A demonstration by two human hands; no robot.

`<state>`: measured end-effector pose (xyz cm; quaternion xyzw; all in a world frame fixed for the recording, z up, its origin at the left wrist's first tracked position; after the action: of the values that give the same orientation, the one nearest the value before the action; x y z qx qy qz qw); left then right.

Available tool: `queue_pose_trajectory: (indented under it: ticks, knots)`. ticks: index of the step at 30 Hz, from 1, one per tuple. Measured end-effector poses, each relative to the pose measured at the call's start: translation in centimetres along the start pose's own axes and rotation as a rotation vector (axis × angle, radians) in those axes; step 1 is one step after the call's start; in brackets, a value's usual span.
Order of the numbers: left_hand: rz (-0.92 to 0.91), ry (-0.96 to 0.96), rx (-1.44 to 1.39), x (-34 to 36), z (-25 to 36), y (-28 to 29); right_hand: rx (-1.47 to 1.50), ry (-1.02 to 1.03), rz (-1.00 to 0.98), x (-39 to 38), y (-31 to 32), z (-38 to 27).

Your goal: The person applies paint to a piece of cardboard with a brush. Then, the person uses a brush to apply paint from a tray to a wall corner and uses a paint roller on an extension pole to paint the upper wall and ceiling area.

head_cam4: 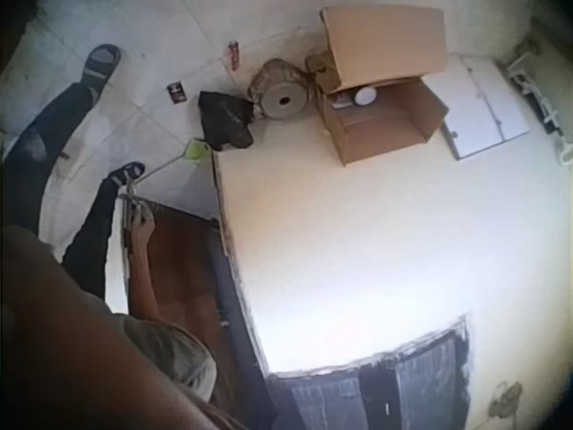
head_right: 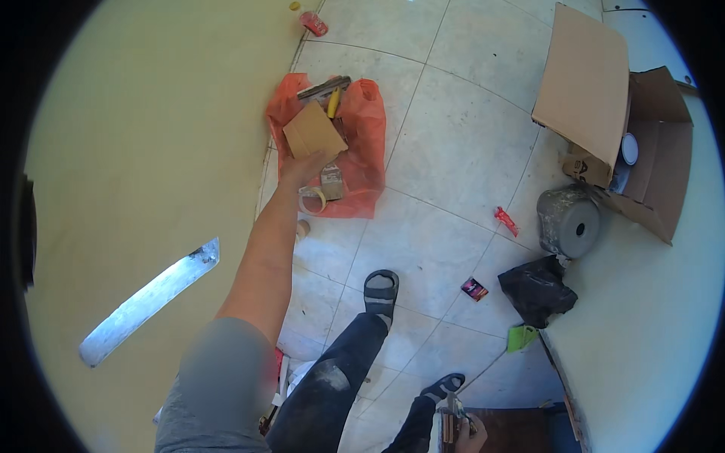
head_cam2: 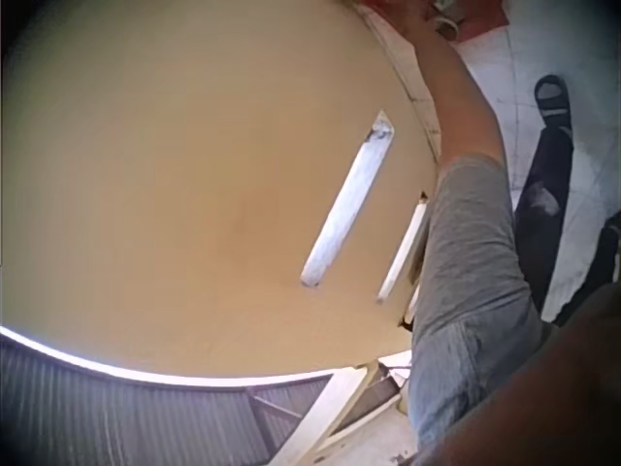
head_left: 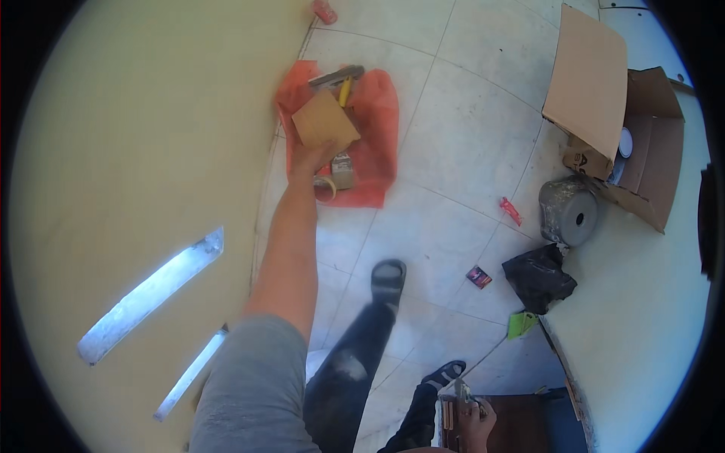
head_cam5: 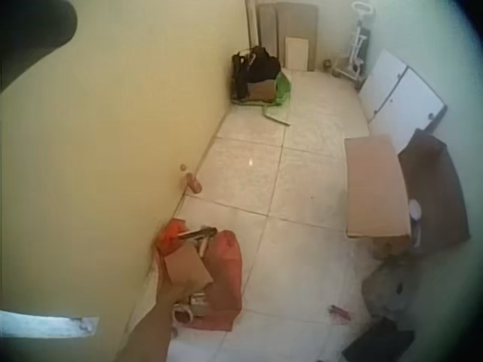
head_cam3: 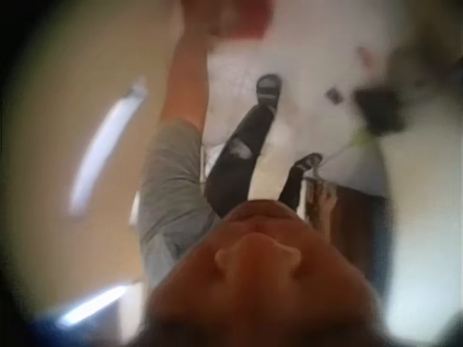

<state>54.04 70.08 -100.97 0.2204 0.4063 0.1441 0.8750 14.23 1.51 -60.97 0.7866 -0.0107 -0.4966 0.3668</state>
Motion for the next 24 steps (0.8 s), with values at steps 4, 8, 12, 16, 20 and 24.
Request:
queue_pose_trajectory:
  ticks: [4,8,12,16,20,24]
  knots:
    - [0.047,0.265,0.100,-2.6,2.8,0.7,0.102,-0.090,-0.013,-1.3,0.2,1.1]
    - [0.360,0.131,-0.097,-1.0,0.1,6.7,0.116,-0.040,-0.066,-0.3,1.0,-1.1]
    - [0.410,0.110,-0.055,-5.5,4.5,7.1,0.184,-0.109,-0.028,-4.0,3.3,-2.2]
    - [0.590,-0.039,0.131,-15.6,5.9,14.4,0.227,0.006,0.017,-8.8,5.5,0.2]
    - [0.492,-0.071,0.262,-30.8,7.1,17.5,0.059,0.236,0.237,-16.4,9.9,1.6]
    - [0.353,0.045,0.427,-49.0,10.9,19.5,0.171,0.125,0.326,-21.6,13.5,8.6]
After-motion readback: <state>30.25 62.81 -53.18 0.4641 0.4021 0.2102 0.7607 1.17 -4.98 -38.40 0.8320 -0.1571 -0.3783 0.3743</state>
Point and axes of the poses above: each hand's wrist, its own x-axis towards the middle knuckle, its own y-axis out of the back of the hand, z = x × y, the point moved 8 cm from there along x, towards the middle knuckle, and after that the axes turned 2 degrees about -z, right-handed, at the moved point
